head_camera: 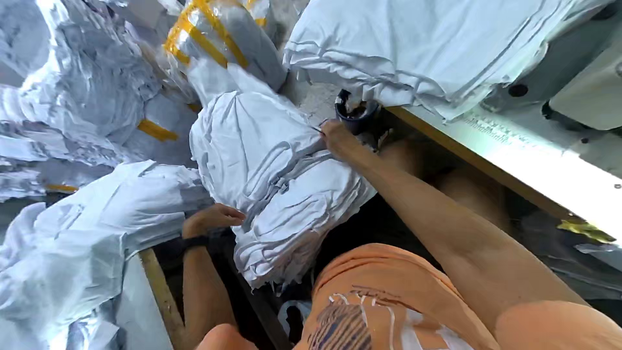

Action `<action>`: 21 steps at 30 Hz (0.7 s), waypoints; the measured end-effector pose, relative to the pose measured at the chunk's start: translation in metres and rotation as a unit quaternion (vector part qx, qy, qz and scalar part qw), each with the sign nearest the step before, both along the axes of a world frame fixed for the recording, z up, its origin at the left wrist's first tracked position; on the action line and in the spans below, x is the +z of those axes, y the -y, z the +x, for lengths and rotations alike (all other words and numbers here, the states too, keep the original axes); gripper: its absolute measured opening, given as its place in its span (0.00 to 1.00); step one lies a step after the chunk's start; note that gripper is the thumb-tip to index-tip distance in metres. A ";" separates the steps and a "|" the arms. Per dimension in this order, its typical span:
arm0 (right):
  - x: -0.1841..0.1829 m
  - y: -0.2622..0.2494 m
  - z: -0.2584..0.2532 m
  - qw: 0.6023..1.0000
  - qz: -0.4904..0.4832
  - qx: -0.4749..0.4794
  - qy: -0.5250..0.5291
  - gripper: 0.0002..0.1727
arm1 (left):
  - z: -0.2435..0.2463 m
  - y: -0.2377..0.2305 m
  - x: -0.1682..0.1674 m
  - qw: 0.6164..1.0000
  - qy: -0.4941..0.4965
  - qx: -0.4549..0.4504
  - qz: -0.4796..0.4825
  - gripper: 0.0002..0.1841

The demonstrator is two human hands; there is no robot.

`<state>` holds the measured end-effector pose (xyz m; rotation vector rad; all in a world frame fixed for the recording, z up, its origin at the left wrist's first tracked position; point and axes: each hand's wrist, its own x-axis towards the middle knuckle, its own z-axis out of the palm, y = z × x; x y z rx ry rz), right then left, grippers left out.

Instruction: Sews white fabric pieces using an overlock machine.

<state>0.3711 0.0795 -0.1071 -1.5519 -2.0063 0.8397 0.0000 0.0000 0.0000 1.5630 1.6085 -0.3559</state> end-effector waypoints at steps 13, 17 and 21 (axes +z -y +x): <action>0.031 0.148 0.198 0.917 0.150 -0.349 0.121 0.08 | 0.336 -0.086 0.038 0.854 0.257 -0.327 0.312 0.09; 0.010 0.163 0.220 0.879 0.154 -0.428 0.140 0.08 | 0.430 -0.103 -0.009 0.834 0.298 -0.320 0.336 0.20; 0.010 0.159 0.217 0.877 0.152 -0.436 0.134 0.08 | 0.451 -0.114 -0.011 0.853 0.277 -0.330 0.295 0.16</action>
